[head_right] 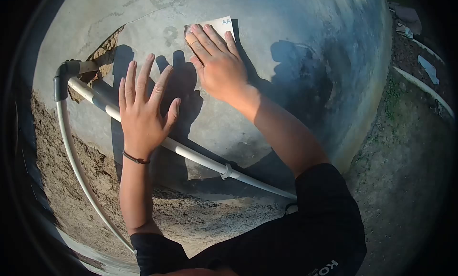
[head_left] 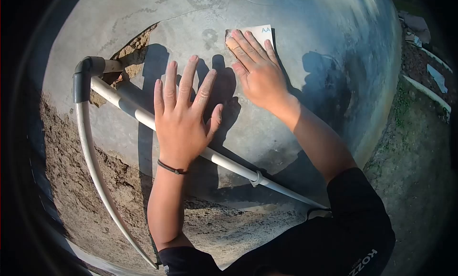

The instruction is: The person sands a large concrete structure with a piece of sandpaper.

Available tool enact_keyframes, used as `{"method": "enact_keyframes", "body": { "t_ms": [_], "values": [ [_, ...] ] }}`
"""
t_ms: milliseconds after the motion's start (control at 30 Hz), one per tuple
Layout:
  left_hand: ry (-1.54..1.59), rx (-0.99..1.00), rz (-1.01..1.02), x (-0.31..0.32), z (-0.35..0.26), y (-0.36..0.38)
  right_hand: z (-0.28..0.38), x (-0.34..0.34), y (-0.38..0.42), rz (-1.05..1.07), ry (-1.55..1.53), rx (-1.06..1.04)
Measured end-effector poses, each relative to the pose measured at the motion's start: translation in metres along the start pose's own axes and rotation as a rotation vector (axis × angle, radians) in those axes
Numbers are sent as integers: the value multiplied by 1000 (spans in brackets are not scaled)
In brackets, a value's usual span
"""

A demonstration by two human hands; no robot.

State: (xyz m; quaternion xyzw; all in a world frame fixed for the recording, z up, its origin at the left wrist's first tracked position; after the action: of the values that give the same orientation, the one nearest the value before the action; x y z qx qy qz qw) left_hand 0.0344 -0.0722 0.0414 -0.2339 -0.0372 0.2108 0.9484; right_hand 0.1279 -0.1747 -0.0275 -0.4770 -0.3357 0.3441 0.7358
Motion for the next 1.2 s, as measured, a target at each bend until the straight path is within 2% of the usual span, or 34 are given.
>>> {"method": "enact_keyframes", "body": {
  "t_ms": [67, 100, 200, 400, 500, 600, 633, 700, 800, 867, 967, 1067, 1133, 1200],
  "values": [
    [33, 18, 92, 15, 2, -14, 5, -6, 59, 87, 12, 51],
    [8, 118, 120, 14, 13, -28, 19, 1, 81, 66, 2, 138],
    [-28, 110, 141, 12, 1, -25, 20, -3, 106, 79, 4, 109],
    [-76, 90, 162, 14, 1, -24, 5, -6, -31, -100, -48, 21],
    [-68, 67, 175, 10, 1, -24, 10, -3, 22, -81, 8, 59],
    [-67, 70, 157, 7, 1, -22, 23, 2, 131, 72, 48, 140],
    [-64, 69, 144, 5, 1, -24, 25, 0, 142, 120, 50, 170],
    [-47, 61, 178, 7, 2, -24, 15, -1, 111, 71, 33, 126],
    [-68, 59, 169, 7, 2, -23, 2, -11, -13, -117, 7, 14],
    [-71, 64, 174, 7, 2, -25, -12, -12, -65, -170, -73, 0],
    [-64, 52, 196, 5, 2, -25, -7, -12, 5, -88, -74, -2],
    [-74, 60, 146, 6, 1, -24, -4, -8, 151, 113, -50, 61],
    [-63, 40, 153, 6, 0, -27, 0, -16, 151, 160, -51, 96],
    [-75, 25, 233, 7, 0, -25, -2, -12, 111, 121, -86, 44]
  ]
}}
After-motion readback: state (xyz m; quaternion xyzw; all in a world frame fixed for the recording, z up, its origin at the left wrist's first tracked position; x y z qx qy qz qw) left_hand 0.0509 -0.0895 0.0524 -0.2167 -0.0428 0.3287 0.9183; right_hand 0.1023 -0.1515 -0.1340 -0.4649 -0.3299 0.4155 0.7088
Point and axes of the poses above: each hand's wrist, its own y-axis away from the middle knuckle, its own x-axis out of the palm, z = x × y, the point moved 9 cm from there along -y, towards the middle knuckle, and after that the axes turned 12 degrees about -y, right-handed, at the moved point
